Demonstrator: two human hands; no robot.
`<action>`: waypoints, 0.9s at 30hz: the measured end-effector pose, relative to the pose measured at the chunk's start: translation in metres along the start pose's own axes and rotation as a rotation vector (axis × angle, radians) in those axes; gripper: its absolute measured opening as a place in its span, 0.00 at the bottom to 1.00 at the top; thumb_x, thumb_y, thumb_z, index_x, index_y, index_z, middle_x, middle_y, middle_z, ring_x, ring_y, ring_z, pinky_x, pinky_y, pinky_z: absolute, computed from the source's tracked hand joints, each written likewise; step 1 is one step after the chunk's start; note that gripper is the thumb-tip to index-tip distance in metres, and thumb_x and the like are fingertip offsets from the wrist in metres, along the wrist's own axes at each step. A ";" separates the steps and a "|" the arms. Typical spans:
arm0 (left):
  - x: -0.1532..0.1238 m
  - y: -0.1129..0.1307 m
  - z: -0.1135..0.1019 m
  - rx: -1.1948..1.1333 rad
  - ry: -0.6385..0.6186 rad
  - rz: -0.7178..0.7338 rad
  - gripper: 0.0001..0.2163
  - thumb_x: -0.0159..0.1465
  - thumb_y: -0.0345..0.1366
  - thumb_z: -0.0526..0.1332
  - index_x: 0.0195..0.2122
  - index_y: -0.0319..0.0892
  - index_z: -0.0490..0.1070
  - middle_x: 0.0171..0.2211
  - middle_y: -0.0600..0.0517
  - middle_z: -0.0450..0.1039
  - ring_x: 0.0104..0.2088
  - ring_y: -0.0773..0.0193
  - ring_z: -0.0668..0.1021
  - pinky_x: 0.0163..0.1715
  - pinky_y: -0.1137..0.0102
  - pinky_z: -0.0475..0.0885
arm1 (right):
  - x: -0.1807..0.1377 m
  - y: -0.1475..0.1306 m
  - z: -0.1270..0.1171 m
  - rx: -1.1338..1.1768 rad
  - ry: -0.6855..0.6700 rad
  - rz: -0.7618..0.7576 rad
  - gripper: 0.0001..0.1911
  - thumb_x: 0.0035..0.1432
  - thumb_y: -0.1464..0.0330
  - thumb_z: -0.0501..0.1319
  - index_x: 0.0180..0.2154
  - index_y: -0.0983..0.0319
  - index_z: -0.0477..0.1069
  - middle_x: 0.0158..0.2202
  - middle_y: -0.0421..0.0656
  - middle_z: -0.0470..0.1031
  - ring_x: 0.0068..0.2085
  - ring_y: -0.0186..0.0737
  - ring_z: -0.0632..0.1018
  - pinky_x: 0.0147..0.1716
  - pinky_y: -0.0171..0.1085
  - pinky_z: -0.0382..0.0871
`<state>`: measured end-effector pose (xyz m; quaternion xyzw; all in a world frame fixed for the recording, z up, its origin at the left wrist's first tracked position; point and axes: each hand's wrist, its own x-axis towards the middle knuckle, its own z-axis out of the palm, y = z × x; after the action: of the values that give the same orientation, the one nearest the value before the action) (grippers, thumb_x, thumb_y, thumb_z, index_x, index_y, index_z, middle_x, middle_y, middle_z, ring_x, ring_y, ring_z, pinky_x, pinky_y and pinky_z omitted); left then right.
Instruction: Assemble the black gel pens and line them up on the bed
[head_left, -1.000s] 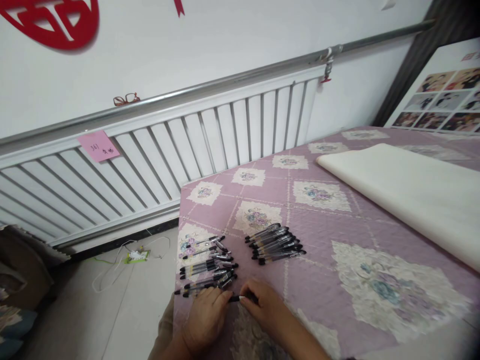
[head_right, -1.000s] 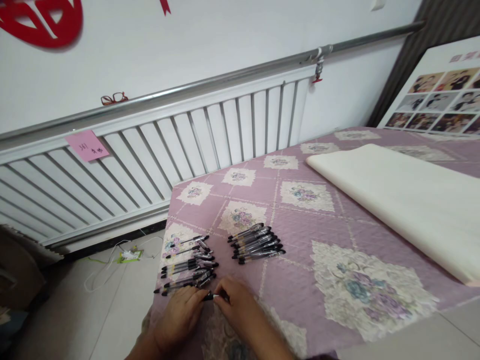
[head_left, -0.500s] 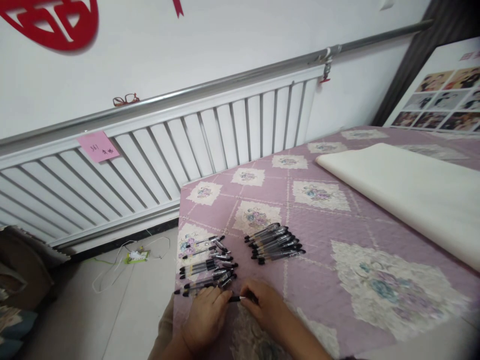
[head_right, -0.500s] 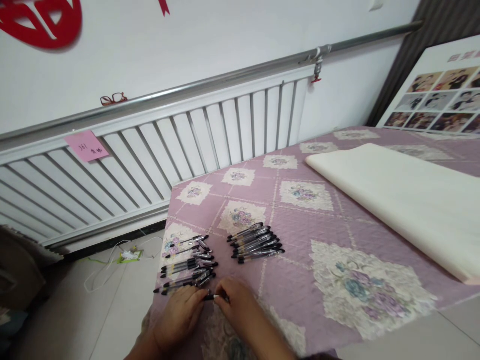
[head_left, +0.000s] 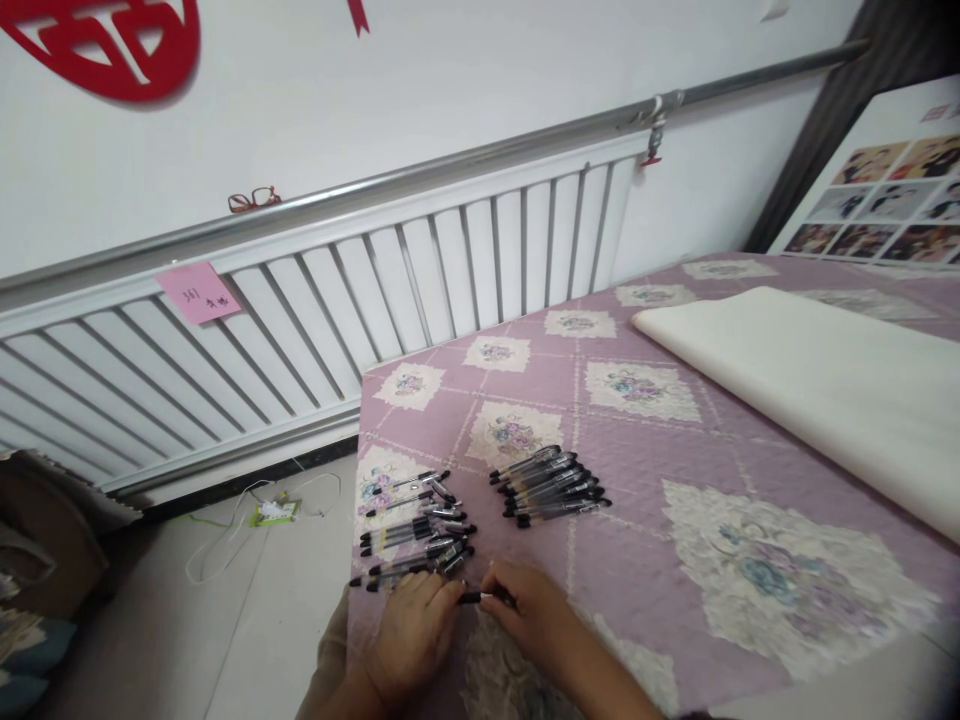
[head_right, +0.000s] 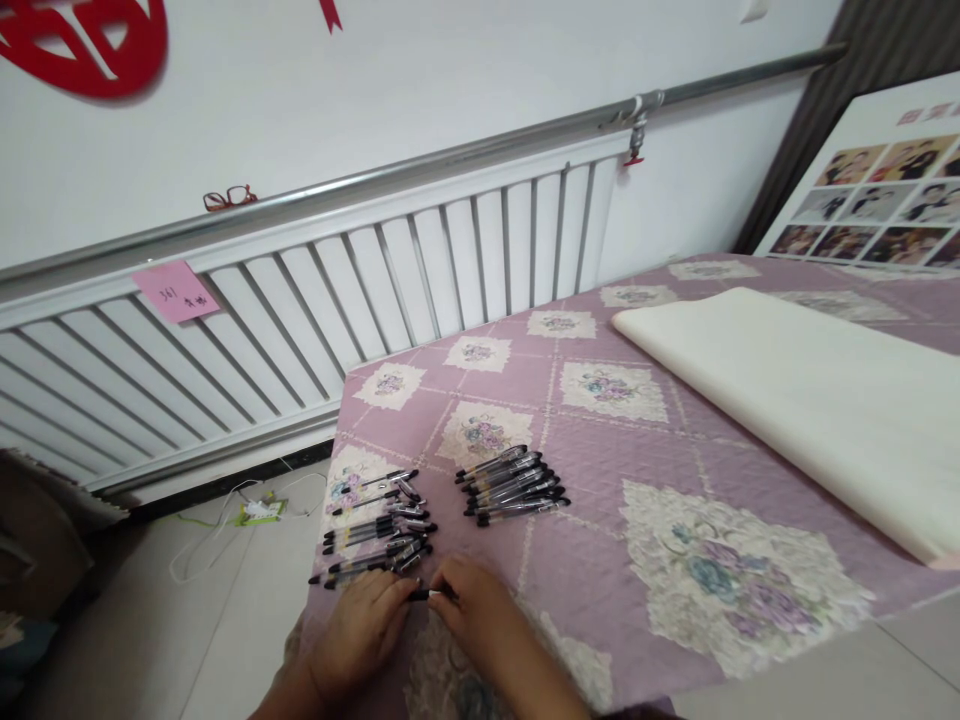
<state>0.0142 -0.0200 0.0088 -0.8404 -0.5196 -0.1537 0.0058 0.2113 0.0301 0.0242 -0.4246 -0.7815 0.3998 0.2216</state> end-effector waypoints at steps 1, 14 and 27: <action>0.000 0.000 0.000 -0.002 0.003 -0.003 0.12 0.63 0.29 0.50 0.44 0.44 0.69 0.33 0.51 0.72 0.34 0.61 0.73 0.35 0.68 0.69 | 0.000 0.001 0.001 0.005 0.003 -0.002 0.02 0.52 0.71 0.58 0.30 0.59 0.69 0.31 0.39 0.74 0.35 0.37 0.73 0.35 0.34 0.61; 0.000 0.001 -0.001 -0.009 -0.018 -0.036 0.11 0.63 0.29 0.51 0.43 0.44 0.69 0.34 0.51 0.71 0.34 0.61 0.72 0.35 0.68 0.68 | 0.001 -0.007 -0.003 -0.144 -0.001 0.015 0.09 0.59 0.66 0.55 0.28 0.61 0.69 0.31 0.41 0.74 0.35 0.40 0.72 0.35 0.36 0.61; 0.002 0.002 -0.004 -0.020 -0.025 -0.040 0.12 0.61 0.28 0.52 0.43 0.44 0.69 0.34 0.51 0.72 0.35 0.60 0.73 0.36 0.66 0.69 | 0.000 0.001 -0.003 -0.024 0.020 -0.001 0.03 0.51 0.72 0.58 0.30 0.60 0.68 0.33 0.40 0.74 0.36 0.38 0.72 0.37 0.35 0.61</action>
<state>0.0155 -0.0201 0.0134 -0.8317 -0.5349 -0.1486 -0.0121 0.2140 0.0313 0.0247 -0.4306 -0.7843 0.3862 0.2245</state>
